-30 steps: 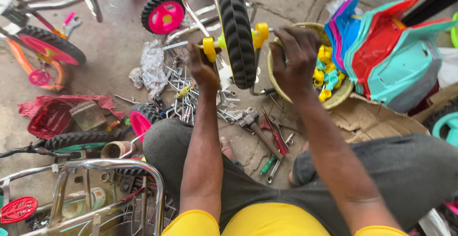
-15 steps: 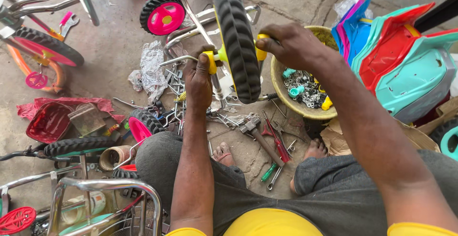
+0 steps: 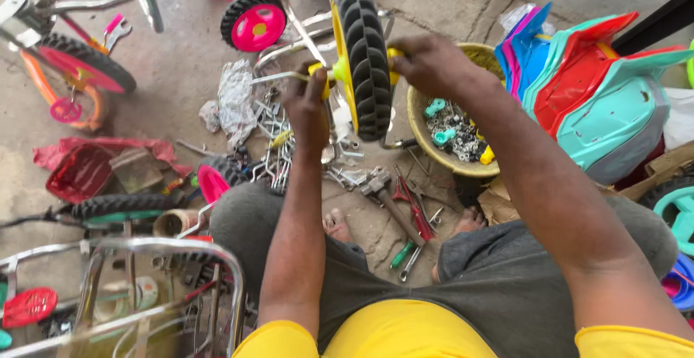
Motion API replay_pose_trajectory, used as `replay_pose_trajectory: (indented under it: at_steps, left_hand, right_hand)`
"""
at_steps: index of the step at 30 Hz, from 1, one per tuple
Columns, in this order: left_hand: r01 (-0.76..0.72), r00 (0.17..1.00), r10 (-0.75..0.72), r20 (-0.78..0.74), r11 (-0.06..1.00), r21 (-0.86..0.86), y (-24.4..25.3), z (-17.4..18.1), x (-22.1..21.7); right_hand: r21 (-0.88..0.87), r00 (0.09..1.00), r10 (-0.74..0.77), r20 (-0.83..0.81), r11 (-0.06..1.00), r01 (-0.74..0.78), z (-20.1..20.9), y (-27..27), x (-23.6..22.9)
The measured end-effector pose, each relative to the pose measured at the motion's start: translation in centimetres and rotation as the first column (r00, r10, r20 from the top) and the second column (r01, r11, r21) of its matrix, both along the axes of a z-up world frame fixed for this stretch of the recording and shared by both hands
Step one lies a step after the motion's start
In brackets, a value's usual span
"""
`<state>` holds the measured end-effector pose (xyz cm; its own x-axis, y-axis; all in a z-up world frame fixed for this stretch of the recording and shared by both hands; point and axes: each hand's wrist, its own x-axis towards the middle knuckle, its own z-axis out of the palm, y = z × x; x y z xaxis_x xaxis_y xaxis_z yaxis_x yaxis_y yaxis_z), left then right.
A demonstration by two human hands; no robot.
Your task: The person assembles a tricycle wheel by attaching a yellow plastic hub to a black tire and securing it to the metal frame. They use a wrench to tighten the axle nut and then attach a yellow plastic cap to the hub.
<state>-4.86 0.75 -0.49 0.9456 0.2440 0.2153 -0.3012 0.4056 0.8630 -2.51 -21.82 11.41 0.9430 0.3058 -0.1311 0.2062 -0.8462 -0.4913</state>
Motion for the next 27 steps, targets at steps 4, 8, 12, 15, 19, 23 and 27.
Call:
replay_pose_trajectory:
  at_steps: [4,8,12,15,19,23,27]
  left_hand:
    - [0.141,0.989,-0.136,-0.063,0.985,0.100,1.5,1.3,1.3]
    - [0.174,0.945,-0.139,-0.296,0.980,0.096,1.1,1.6,2.2]
    - [0.081,0.989,-0.075,-0.130,0.996,0.046,-0.1,0.3,2.9]
    - [0.050,0.991,-0.047,-0.129,0.999,0.021,-0.4,-1.7,2.5]
    - [0.024,0.993,-0.013,-0.121,0.996,0.087,-0.6,-1.3,3.6]
    - [0.123,0.975,-0.090,-0.203,0.980,0.156,0.5,0.7,3.1]
    - [0.185,0.952,-0.133,-0.274,0.967,0.175,1.3,-0.4,2.1]
  right_hand:
    - [-0.090,0.999,-0.015,-0.040,0.996,0.011,0.2,0.3,0.7]
    - [-0.067,0.999,0.036,-0.019,0.997,-0.038,-1.3,0.2,1.8]
    - [0.171,0.995,-0.093,0.036,0.981,0.086,-4.4,0.2,2.7]
    - [0.197,0.977,-0.097,0.190,0.979,0.059,-7.0,0.1,1.8]
    - [0.053,0.933,-0.087,0.350,0.996,0.073,-5.7,1.0,2.6]
    - [0.071,0.885,0.025,0.465,0.995,-0.066,-3.8,1.2,1.4]
    - [0.186,0.407,-0.145,0.902,0.981,-0.063,-9.1,-0.1,-3.8]
